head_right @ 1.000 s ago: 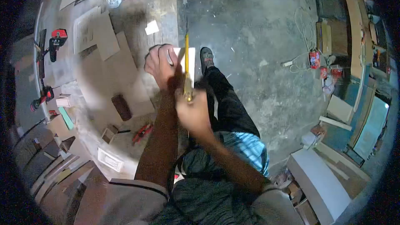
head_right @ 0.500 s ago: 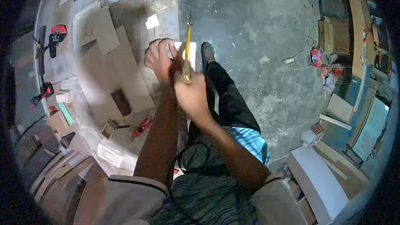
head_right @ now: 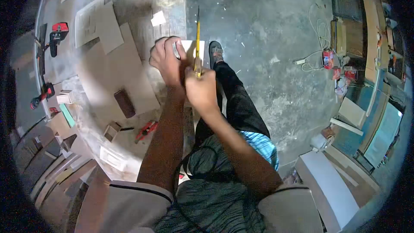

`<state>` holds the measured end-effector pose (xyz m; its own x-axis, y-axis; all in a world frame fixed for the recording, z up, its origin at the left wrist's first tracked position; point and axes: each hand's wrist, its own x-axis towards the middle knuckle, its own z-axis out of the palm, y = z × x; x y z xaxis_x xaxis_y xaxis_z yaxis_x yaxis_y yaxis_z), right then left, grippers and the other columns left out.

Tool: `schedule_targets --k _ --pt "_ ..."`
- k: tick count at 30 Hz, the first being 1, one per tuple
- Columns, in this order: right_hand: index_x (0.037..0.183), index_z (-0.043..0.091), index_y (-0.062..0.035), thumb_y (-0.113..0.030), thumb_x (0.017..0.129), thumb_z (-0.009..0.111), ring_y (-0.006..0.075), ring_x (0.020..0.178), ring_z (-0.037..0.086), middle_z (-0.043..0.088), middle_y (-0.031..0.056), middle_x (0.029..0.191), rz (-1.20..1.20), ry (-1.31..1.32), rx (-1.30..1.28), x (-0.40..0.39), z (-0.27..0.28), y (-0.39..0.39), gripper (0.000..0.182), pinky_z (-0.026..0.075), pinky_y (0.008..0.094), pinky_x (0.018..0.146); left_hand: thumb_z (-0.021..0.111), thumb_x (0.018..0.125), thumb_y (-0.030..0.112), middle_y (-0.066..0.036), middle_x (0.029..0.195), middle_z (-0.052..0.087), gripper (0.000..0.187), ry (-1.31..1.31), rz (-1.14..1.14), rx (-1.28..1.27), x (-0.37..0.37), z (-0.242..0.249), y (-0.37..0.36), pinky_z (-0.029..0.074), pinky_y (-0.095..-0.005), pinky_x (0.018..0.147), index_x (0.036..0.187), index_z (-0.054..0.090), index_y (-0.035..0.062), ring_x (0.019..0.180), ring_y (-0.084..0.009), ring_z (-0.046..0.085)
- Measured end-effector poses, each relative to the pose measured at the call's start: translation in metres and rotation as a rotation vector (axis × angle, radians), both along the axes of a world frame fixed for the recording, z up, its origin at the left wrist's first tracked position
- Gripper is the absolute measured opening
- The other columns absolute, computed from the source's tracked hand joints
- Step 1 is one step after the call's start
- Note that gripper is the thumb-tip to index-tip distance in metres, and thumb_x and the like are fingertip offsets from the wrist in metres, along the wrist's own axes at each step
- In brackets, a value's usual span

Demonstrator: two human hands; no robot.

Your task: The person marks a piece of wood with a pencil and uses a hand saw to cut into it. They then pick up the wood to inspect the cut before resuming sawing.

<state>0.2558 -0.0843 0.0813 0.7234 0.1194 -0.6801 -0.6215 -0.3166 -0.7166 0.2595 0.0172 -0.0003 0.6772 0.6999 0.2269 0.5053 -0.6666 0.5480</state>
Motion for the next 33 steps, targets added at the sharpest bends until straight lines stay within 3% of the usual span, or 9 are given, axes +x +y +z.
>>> schedule_targets --k 4,8,9,12,13,20,24,29,33 --pt "0.08 0.069 0.0031 -0.018 0.099 0.071 0.0128 0.061 0.055 0.058 0.006 0.063 0.047 -0.136 0.124 -0.049 0.028 -0.016 0.028 0.045 0.0369 0.057 0.066 0.097 0.026 0.0 0.121 0.062 0.013 -0.044 0.005 0.031 0.001 -0.001 0.001 0.036 -0.0492 0.106 0.109 0.069 0.0218 0.121 -0.0297 0.054" --pt "0.085 0.069 0.0027 -0.018 0.1 0.072 0.0095 0.062 0.055 0.063 0.0035 0.068 0.041 0.098 0.105 -0.027 0.014 -0.022 0.026 0.046 0.0337 0.058 0.066 0.097 0.025 -0.002 0.121 0.062 0.013 -0.033 0.011 0.016 0.001 0.0 0.001 0.035 -0.0493 0.107 0.108 0.07 0.0192 0.12 -0.0296 0.054" --pt "0.083 0.069 0.0015 -0.017 0.102 0.071 0.0077 0.063 0.055 0.062 0.0018 0.068 0.049 0.023 -0.047 -0.025 0.013 -0.014 0.026 0.044 0.0304 0.057 0.066 0.098 0.026 -0.003 0.121 0.062 0.014 -0.045 0.007 0.023 0.001 -0.002 0.003 0.035 -0.0514 0.106 0.11 0.07 0.02 0.121 -0.0304 0.054" --pt "0.085 0.066 0.0014 -0.017 0.104 0.067 0.0072 0.065 0.054 0.063 0.0014 0.071 -0.051 0.102 0.13 -0.014 0.05 -0.008 0.026 0.043 0.0294 0.058 0.067 0.097 0.026 -0.004 0.119 0.062 0.015 -0.071 -0.01 0.04 0.0 -0.004 0.004 0.033 -0.0501 0.105 0.11 0.07 0.0195 0.117 -0.0311 0.055" --pt "0.083 0.063 -0.0048 -0.017 0.105 0.065 0.0051 0.051 0.049 0.055 -0.0037 0.063 0.01 -0.098 0.186 -0.017 0.028 -0.003 0.025 0.037 0.0266 0.046 0.064 0.098 0.025 -0.004 0.118 0.061 0.013 -0.074 -0.017 0.013 0.001 0.0 0.004 0.034 -0.0491 0.105 0.108 0.07 0.0184 0.117 -0.0297 0.054" --pt "0.072 0.054 -0.0085 -0.016 0.106 0.066 0.0047 0.05 0.049 0.052 -0.0056 0.061 0.102 -0.111 -0.063 -0.038 0.007 -0.001 0.037 0.035 0.0258 0.045 0.064 0.098 0.022 -0.004 0.116 0.061 0.011 -0.077 -0.016 -0.006 0.0 0.008 0.002 0.034 -0.0457 0.105 0.106 0.069 0.0171 0.116 -0.0283 0.054" --pt "0.07 0.052 -0.0079 -0.015 0.106 0.064 0.0051 0.053 0.05 0.05 -0.0051 0.06 0.145 -0.297 0.002 -0.055 0.048 0.002 0.038 0.036 0.026 0.046 0.065 0.097 0.021 -0.003 0.121 0.06 0.012 -0.018 -0.037 -0.034 -0.003 0.014 0.002 0.033 -0.0469 0.106 0.108 0.068 0.017 0.121 -0.0282 0.052" --pt "0.074 0.06 -0.0033 -0.013 0.104 0.066 0.0042 0.059 0.051 0.058 -0.0009 0.066 0.028 -0.04 -0.002 -0.001 0.011 0.006 0.033 0.037 0.0259 0.049 0.067 0.097 0.026 -0.003 0.12 0.062 0.015 -0.018 -0.006 0.035 0.0 0.001 0.002 0.033 -0.0468 0.107 0.11 0.071 0.0182 0.122 -0.0274 0.053" --pt "0.071 0.058 0.0046 -0.017 0.099 0.072 0.0096 0.057 0.049 0.053 0.0019 0.06 0.03 -0.16 0.083 -0.05 0.028 -0.005 0.038 0.041 0.0363 0.053 0.067 0.097 0.023 -0.003 0.12 0.062 0.016 -0.073 -0.028 0.012 0.003 0.008 0.005 0.034 -0.0461 0.106 0.111 0.07 0.0165 0.121 -0.0276 0.053"
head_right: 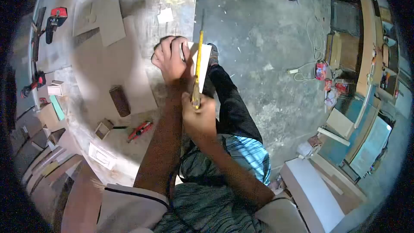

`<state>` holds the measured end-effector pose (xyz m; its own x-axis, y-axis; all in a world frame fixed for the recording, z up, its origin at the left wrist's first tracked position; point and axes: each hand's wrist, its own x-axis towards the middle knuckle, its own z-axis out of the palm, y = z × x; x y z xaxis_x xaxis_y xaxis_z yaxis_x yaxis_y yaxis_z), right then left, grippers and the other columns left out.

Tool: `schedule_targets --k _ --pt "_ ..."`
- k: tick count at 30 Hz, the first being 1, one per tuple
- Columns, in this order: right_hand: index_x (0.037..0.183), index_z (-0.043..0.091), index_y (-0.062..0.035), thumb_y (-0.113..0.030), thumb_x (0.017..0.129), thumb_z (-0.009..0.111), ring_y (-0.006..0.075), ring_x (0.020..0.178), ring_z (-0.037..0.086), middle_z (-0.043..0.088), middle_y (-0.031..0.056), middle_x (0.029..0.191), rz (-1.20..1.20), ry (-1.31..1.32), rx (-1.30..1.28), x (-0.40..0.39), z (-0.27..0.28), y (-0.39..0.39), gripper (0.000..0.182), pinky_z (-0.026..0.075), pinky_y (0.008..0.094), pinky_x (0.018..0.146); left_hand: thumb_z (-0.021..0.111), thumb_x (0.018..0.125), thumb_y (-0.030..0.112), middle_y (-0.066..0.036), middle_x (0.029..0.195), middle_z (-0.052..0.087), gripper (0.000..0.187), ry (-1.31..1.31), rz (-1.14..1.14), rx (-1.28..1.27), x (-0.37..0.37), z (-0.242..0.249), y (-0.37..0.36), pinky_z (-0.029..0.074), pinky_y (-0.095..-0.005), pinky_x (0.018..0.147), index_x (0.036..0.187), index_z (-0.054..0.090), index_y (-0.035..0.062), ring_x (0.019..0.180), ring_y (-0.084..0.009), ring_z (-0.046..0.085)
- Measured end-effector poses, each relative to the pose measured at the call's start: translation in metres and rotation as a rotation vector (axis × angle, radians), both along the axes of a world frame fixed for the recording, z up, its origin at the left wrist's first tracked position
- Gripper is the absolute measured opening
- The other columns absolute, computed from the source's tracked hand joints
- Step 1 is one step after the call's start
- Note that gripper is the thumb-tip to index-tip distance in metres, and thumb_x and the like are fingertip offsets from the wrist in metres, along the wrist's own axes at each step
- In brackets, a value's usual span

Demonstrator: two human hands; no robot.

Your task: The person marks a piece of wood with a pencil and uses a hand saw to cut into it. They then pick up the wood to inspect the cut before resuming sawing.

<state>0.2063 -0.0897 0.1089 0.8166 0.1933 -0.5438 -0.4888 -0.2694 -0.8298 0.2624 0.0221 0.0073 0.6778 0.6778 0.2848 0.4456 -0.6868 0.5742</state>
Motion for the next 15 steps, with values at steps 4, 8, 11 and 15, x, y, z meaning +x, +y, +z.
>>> schedule_targets --k 4,8,11,15 --pt "0.074 0.062 0.0047 -0.016 0.101 0.07 0.0097 0.056 0.051 0.057 0.0041 0.061 -0.03 0.075 -0.063 0.035 -0.034 0.011 0.035 0.041 0.0364 0.053 0.064 0.099 0.023 -0.003 0.12 0.062 0.014 0.02 0.004 -0.003 -0.004 0.001 -0.007 0.034 -0.0464 0.106 0.11 0.07 0.0172 0.119 -0.0271 0.054" --pt "0.075 0.063 0.0041 -0.013 0.101 0.067 0.0084 0.057 0.05 0.056 0.002 0.061 -0.022 0.079 -0.048 0.006 0.002 0.001 0.032 0.039 0.0358 0.052 0.064 0.099 0.024 0.0 0.12 0.063 0.012 -0.012 0.034 0.0 -0.001 -0.003 -0.006 0.034 -0.0461 0.106 0.109 0.07 0.0191 0.12 -0.0261 0.054" --pt "0.074 0.063 0.0046 -0.013 0.101 0.066 0.0084 0.059 0.052 0.056 0.0017 0.061 -0.015 0.11 -0.089 0.015 -0.014 0.001 0.033 0.041 0.0346 0.053 0.064 0.098 0.024 0.0 0.119 0.063 0.013 0.045 0.035 0.008 -0.002 0.0 -0.005 0.034 -0.0457 0.106 0.109 0.071 0.0202 0.12 -0.025 0.054" --pt "0.071 0.06 0.0037 -0.009 0.096 0.07 0.0092 0.058 0.051 0.055 0.004 0.06 -0.131 -0.091 -0.158 0.001 -0.045 0.004 0.029 0.041 0.0338 0.052 0.063 0.098 0.023 -0.002 0.119 0.063 0.014 0.009 0.024 -0.02 0.0 0.001 -0.006 0.034 -0.0473 0.107 0.109 0.07 0.0196 0.12 -0.0274 0.054"
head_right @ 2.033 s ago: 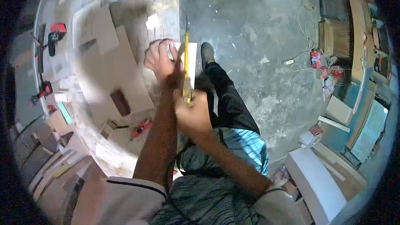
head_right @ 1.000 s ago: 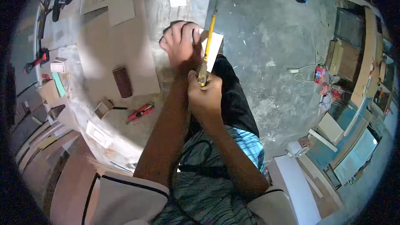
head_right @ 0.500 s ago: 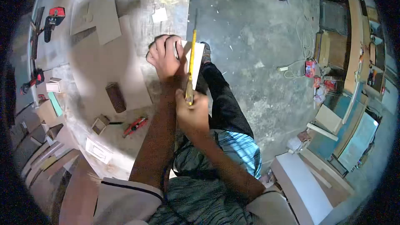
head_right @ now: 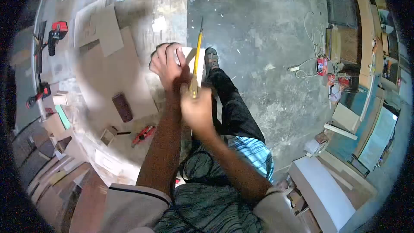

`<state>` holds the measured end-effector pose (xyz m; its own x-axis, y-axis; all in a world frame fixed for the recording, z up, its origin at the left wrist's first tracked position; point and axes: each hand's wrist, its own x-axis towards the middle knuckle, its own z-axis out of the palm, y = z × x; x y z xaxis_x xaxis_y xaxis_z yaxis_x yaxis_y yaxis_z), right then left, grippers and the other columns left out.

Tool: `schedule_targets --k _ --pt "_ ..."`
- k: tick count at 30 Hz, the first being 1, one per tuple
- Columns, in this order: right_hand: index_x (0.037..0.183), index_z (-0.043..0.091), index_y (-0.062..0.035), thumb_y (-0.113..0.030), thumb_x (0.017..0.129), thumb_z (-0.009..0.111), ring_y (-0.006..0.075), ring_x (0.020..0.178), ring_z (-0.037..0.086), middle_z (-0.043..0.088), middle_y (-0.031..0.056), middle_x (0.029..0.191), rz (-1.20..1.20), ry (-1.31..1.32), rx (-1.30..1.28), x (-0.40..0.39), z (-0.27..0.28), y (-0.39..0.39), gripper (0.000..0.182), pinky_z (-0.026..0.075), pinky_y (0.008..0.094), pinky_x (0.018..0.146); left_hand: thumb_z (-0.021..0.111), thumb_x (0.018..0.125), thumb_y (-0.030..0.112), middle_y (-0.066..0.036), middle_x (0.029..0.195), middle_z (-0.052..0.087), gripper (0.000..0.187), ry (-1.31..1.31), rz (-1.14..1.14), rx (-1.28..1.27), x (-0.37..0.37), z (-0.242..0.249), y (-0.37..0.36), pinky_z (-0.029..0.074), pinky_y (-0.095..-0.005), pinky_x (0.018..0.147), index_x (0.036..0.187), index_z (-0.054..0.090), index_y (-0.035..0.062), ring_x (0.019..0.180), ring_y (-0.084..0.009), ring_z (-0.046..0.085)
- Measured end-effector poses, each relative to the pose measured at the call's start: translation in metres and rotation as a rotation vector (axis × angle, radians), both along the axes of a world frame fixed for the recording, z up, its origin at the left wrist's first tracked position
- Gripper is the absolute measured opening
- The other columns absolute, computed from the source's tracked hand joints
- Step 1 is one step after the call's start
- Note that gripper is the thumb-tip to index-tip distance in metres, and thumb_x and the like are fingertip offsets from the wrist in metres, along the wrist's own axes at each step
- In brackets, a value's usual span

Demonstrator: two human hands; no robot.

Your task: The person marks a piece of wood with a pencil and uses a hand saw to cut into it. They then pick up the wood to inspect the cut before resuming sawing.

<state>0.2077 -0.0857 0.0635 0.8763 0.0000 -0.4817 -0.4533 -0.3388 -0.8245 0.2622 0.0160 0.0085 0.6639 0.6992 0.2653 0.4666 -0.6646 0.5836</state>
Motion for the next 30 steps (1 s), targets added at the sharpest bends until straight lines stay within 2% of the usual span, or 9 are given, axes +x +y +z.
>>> schedule_targets --k 2,4,6,9,13,16,20,28,30 --pt "0.072 0.061 0.0022 -0.01 0.095 0.072 0.0108 0.058 0.053 0.057 0.0037 0.062 0.099 0.067 0.149 -0.004 0.055 -0.009 0.028 0.043 0.035 0.053 0.067 0.1 0.028 -0.004 0.123 0.062 0.015 0.025 -0.009 0.001 -0.003 -0.012 0.002 0.033 -0.0507 0.108 0.112 0.07 0.0199 0.124 -0.0299 0.053" --pt "0.073 0.061 0.0027 -0.012 0.097 0.07 0.0097 0.056 0.049 0.053 0.0014 0.06 -0.056 0.247 0.049 0.002 0.034 -0.008 0.03 0.04 0.0353 0.051 0.067 0.1 0.027 -0.004 0.123 0.062 0.015 0.099 0.011 -0.009 -0.003 -0.004 -0.001 0.032 -0.0512 0.109 0.112 0.07 0.0193 0.125 -0.0299 0.053" --pt "0.074 0.06 0.0031 -0.015 0.101 0.066 0.0088 0.056 0.046 0.055 0.0009 0.062 0.095 0.243 0.132 0.029 0.024 -0.007 0.033 0.036 0.0357 0.051 0.066 0.1 0.026 -0.004 0.123 0.062 0.014 0.061 -0.001 0.0 -0.003 -0.014 0.001 0.033 -0.0511 0.11 0.112 0.07 0.0195 0.126 -0.0298 0.052" --pt "0.077 0.06 0.0015 -0.014 0.102 0.066 0.0058 0.06 0.044 0.051 -0.0039 0.065 0.069 0.246 0.256 0.004 0.06 -0.009 0.03 0.035 0.0325 0.053 0.066 0.097 0.024 -0.001 0.12 0.062 0.014 0.053 0.022 0.011 -0.002 -0.007 -0.001 0.034 -0.047 0.108 0.11 0.07 0.0208 0.124 -0.0262 0.053" --pt "0.077 0.057 -0.0097 -0.014 0.105 0.061 0.0035 0.047 0.044 0.052 -0.0057 0.062 0.096 0.229 0.233 0.008 0.05 -0.016 0.028 0.032 0.0258 0.041 0.066 0.097 0.024 -0.001 0.12 0.062 0.013 0.038 0.004 0.015 -0.002 -0.005 -0.001 0.034 -0.0476 0.108 0.11 0.07 0.0207 0.123 -0.0271 0.053" --pt "0.078 0.057 -0.0091 -0.014 0.105 0.061 0.0038 0.046 0.043 0.051 -0.0059 0.061 0.099 0.102 0.193 0.007 0.031 -0.013 0.028 0.031 0.0258 0.04 0.066 0.097 0.025 -0.001 0.12 0.062 0.013 0.031 0.012 0.04 -0.001 -0.007 0.002 0.034 -0.0478 0.108 0.109 0.07 0.0206 0.121 -0.0276 0.053" --pt "0.075 0.06 0.0032 -0.012 0.1 0.069 0.0058 0.06 0.044 0.052 -0.003 0.063 0.035 0.198 0.188 0.01 0.04 -0.013 0.031 0.036 0.0309 0.054 0.066 0.098 0.024 -0.001 0.12 0.062 0.011 0.039 0.015 0.026 -0.001 -0.005 0.001 0.034 -0.0475 0.108 0.107 0.07 0.0199 0.12 -0.0269 0.053" --pt "0.078 0.062 0.0005 -0.011 0.099 0.071 0.0058 0.06 0.049 0.056 -0.0019 0.064 0.152 0.063 0.161 -0.008 0.047 -0.015 0.026 0.038 0.0305 0.053 0.065 0.101 0.027 -0.004 0.124 0.06 0.013 0.045 -0.011 -0.03 -0.004 -0.006 0.001 0.032 -0.0502 0.108 0.111 0.069 0.0191 0.123 -0.0302 0.052" --pt "0.077 0.061 0.0 -0.011 0.099 0.072 0.0077 0.066 0.055 0.062 0.0021 0.069 0.075 0.326 0.191 0.027 0.048 -0.011 0.027 0.044 0.031 0.058 0.064 0.101 0.028 -0.005 0.124 0.06 0.014 0.04 -0.009 -0.006 -0.004 -0.01 0.003 0.032 -0.0503 0.108 0.111 0.069 0.0189 0.122 -0.0305 0.052"
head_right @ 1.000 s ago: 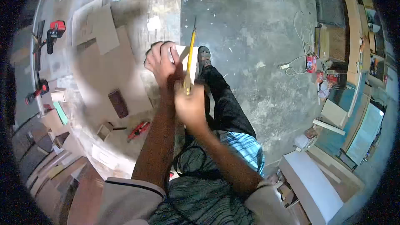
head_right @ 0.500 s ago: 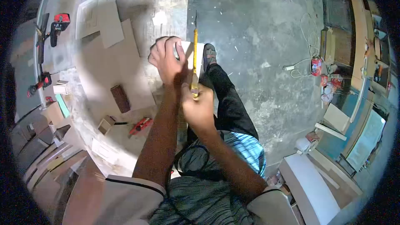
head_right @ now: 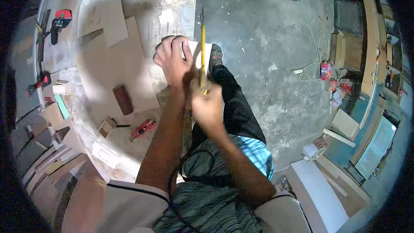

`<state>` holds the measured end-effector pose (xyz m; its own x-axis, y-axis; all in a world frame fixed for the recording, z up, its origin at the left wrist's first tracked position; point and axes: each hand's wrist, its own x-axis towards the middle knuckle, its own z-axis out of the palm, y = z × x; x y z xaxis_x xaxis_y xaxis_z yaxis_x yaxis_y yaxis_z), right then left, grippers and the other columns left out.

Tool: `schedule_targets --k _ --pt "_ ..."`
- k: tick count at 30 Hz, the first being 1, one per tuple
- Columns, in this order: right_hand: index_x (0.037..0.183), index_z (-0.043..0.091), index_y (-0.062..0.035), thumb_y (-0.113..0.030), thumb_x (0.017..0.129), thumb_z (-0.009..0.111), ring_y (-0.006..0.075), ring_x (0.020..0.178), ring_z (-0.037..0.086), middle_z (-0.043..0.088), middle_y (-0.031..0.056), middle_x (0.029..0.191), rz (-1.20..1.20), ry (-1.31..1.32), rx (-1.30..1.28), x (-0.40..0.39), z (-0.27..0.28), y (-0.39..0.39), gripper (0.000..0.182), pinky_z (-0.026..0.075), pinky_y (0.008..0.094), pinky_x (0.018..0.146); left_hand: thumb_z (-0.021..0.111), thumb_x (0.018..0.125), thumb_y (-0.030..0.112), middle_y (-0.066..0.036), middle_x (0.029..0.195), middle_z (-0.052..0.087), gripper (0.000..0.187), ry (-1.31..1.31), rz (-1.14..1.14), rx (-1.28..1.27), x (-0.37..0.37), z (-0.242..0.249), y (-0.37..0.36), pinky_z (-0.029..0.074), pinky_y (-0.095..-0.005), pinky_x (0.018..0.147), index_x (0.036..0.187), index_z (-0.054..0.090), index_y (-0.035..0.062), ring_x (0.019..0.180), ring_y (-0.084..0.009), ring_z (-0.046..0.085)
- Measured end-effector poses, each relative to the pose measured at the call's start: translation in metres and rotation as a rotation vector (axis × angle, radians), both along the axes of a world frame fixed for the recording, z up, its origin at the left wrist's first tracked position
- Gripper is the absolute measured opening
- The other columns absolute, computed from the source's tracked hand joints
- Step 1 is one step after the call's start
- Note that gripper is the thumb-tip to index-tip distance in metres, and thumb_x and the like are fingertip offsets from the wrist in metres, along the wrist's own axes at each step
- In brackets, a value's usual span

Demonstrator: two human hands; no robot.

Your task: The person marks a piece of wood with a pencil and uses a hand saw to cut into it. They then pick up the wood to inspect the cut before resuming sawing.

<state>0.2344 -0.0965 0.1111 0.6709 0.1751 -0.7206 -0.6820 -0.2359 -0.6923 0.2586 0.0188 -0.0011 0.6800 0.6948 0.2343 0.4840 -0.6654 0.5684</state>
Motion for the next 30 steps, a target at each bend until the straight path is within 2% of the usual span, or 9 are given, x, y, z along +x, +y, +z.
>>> schedule_targets --k 2,4,5,9,14,18,24,26,30 --pt "0.08 0.063 0.0003 -0.013 0.102 0.069 0.0087 0.067 0.056 0.063 0.0026 0.07 0.011 -0.044 -0.182 -0.001 -0.017 0.002 0.026 0.046 0.0314 0.06 0.064 0.101 0.028 -0.004 0.123 0.061 0.014 0.019 0.009 0.004 0.001 -0.002 0.0 0.032 -0.0502 0.108 0.11 0.069 0.019 0.121 -0.0302 0.052" --pt "0.088 0.066 0.0011 -0.019 0.103 0.067 0.01 0.069 0.058 0.065 0.0045 0.074 0.149 -0.148 -0.012 -0.028 -0.009 -0.011 0.025 0.048 0.0316 0.062 0.065 0.1 0.028 -0.003 0.121 0.061 0.013 -0.01 0.008 0.025 0.003 0.005 0.0 0.033 -0.0486 0.106 0.109 0.07 0.0202 0.121 -0.0286 0.052" --pt "0.089 0.065 0.0018 -0.022 0.104 0.066 0.0108 0.069 0.06 0.066 0.0052 0.074 0.008 -0.224 0.081 -0.037 -0.009 -0.008 0.028 0.049 0.0325 0.063 0.065 0.099 0.028 -0.001 0.121 0.062 0.013 0.0 0.012 0.047 0.002 0.004 0.0 0.034 -0.0474 0.105 0.109 0.07 0.0211 0.121 -0.0276 0.052" --pt "0.076 0.061 0.001 -0.017 0.104 0.063 0.0057 0.068 0.057 0.062 0.0013 0.069 0.103 -0.028 -0.079 0.009 -0.015 -0.001 0.034 0.042 0.03 0.057 0.065 0.097 0.028 0.001 0.12 0.061 0.012 0.019 0.02 0.1 0.001 -0.006 -0.002 0.035 -0.0462 0.103 0.107 0.069 0.0232 0.12 -0.025 0.053" --pt "0.08 0.067 0.0044 -0.007 0.097 0.068 0.006 0.063 0.049 0.056 -0.0021 0.065 -0.055 -0.261 0.034 -0.032 -0.009 -0.004 0.021 0.037 0.0316 0.053 0.066 0.1 0.028 -0.002 0.121 0.061 0.012 -0.03 0.012 0.033 0.0 -0.003 -0.001 0.033 -0.0503 0.107 0.108 0.071 0.0213 0.121 -0.0284 0.053" --pt "0.07 0.056 0.0016 -0.016 0.102 0.065 0.0078 0.06 0.043 0.053 0.0003 0.062 0.012 -0.149 -0.01 0.004 -0.029 0.01 0.037 0.033 0.0351 0.052 0.065 0.1 0.026 -0.001 0.12 0.061 0.011 0.0 0.016 0.012 0.0 0.003 -0.003 0.034 -0.0501 0.107 0.109 0.07 0.021 0.122 -0.0277 0.052" --pt "0.077 0.062 0.0039 -0.022 0.1 0.068 0.0102 0.06 0.05 0.057 0.0041 0.062 0.038 -0.087 -0.162 -0.021 -0.006 -0.005 0.035 0.043 0.038 0.056 0.065 0.098 0.026 -0.001 0.119 0.061 0.013 -0.009 0.015 0.063 0.0 0.002 -0.003 0.035 -0.048 0.106 0.109 0.07 0.0204 0.121 -0.0277 0.053" --pt "0.081 0.065 0.0049 -0.021 0.101 0.066 0.0102 0.062 0.053 0.058 0.0045 0.064 0.065 -0.154 -0.135 0.008 -0.03 0.007 0.032 0.044 0.0375 0.056 0.064 0.099 0.024 -0.002 0.12 0.061 0.012 0.021 0.002 0.074 0.001 0.001 -0.001 0.034 -0.0491 0.107 0.107 0.07 0.0186 0.122 -0.028 0.052" --pt "0.08 0.065 0.005 -0.007 0.096 0.071 0.0096 0.061 0.051 0.062 0.0027 0.069 -0.078 -0.075 0.039 -0.022 0.013 0.006 0.021 0.041 0.033 0.056 0.064 0.099 0.023 -0.002 0.12 0.061 0.012 -0.041 0.021 0.008 0.003 0.007 -0.003 0.033 -0.049 0.108 0.109 0.069 0.0181 0.122 -0.0279 0.052"
